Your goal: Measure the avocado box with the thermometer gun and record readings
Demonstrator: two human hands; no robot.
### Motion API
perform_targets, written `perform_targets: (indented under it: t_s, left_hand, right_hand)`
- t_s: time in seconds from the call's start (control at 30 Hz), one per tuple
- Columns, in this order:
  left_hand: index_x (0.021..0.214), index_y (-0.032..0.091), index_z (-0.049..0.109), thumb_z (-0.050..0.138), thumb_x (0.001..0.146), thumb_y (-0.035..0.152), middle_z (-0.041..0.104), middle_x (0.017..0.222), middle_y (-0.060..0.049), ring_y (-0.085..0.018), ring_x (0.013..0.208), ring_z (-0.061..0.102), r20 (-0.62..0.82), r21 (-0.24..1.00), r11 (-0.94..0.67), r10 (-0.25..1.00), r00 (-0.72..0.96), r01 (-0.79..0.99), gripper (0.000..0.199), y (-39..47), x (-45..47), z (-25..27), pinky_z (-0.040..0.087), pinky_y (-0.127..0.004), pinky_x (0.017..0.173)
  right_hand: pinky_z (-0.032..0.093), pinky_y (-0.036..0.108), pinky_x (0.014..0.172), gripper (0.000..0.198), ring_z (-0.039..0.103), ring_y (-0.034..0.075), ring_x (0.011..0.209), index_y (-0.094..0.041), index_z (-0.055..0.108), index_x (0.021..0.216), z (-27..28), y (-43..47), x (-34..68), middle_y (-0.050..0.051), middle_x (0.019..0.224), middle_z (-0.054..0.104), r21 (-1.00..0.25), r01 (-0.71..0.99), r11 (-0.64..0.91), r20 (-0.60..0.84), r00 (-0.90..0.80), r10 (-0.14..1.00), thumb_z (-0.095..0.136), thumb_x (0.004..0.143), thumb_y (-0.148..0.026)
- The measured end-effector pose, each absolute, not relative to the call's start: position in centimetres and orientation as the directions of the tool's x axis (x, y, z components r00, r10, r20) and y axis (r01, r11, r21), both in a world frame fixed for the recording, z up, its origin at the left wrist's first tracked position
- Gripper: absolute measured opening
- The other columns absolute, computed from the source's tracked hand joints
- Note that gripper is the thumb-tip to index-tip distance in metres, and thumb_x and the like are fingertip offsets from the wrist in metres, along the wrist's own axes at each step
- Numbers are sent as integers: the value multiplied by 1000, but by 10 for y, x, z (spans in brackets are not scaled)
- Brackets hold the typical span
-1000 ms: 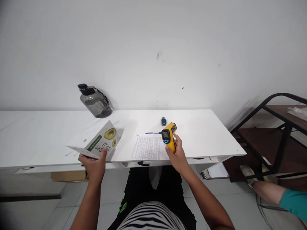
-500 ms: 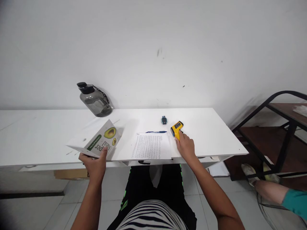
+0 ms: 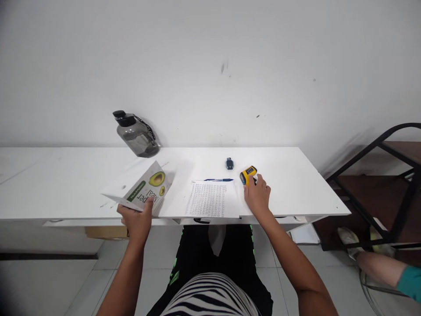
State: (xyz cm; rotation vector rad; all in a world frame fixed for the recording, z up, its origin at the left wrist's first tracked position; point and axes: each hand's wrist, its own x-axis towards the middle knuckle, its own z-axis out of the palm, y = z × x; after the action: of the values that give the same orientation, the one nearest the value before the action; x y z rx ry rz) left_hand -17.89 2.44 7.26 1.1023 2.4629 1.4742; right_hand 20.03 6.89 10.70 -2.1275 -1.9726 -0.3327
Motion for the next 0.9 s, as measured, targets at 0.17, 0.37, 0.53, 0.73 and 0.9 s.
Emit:
perform_targets:
  t_s: [0.17,0.37,0.53,0.73,0.9]
  left_hand:
    - [131,12,29,67,69,56,55,124,-17,-35,116,52,264,767,336,612,-746,547,85,45,-176,87,34,-53,102]
    - [141,-4,12,62,75,57,27,143,-34,-46,132,27,406,566,369,654,-639,737,102,31,-147,109,19,-66,104]
    - [147,6,4,52,84,51,23,149,-26,-36,140,14,649,266,-173,759,-43,948,91,-14,-67,99,12,-60,110]
    - [139,21,40,40,87,57,45,141,-9,-28,134,33,470,53,-612,713,521,789,63,7,8,74,14,-50,113]
    - [143,24,34,36,84,67,39,146,-7,-28,134,33,374,20,-605,743,555,796,72,24,14,56,20,-50,111]
  right_hand:
    - [37,34,72,46,54,25,91,-13,43,135,120,89,167,17,111,53,31,987,159,124,-161,979,33,90,-10]
    - [33,34,72,30,52,24,87,-15,61,110,105,118,138,16,105,52,22,984,175,87,-176,981,36,95,-23]
    - [28,33,70,26,46,24,89,-18,67,96,88,115,140,13,96,53,10,982,189,310,-183,933,42,94,-26]
    - [29,34,72,33,49,21,78,-16,63,109,79,114,152,10,83,60,-184,940,287,558,-141,818,36,96,-30]
    - [39,30,63,33,53,18,63,-16,58,102,75,117,163,5,72,61,-655,724,214,518,224,826,39,91,-40]
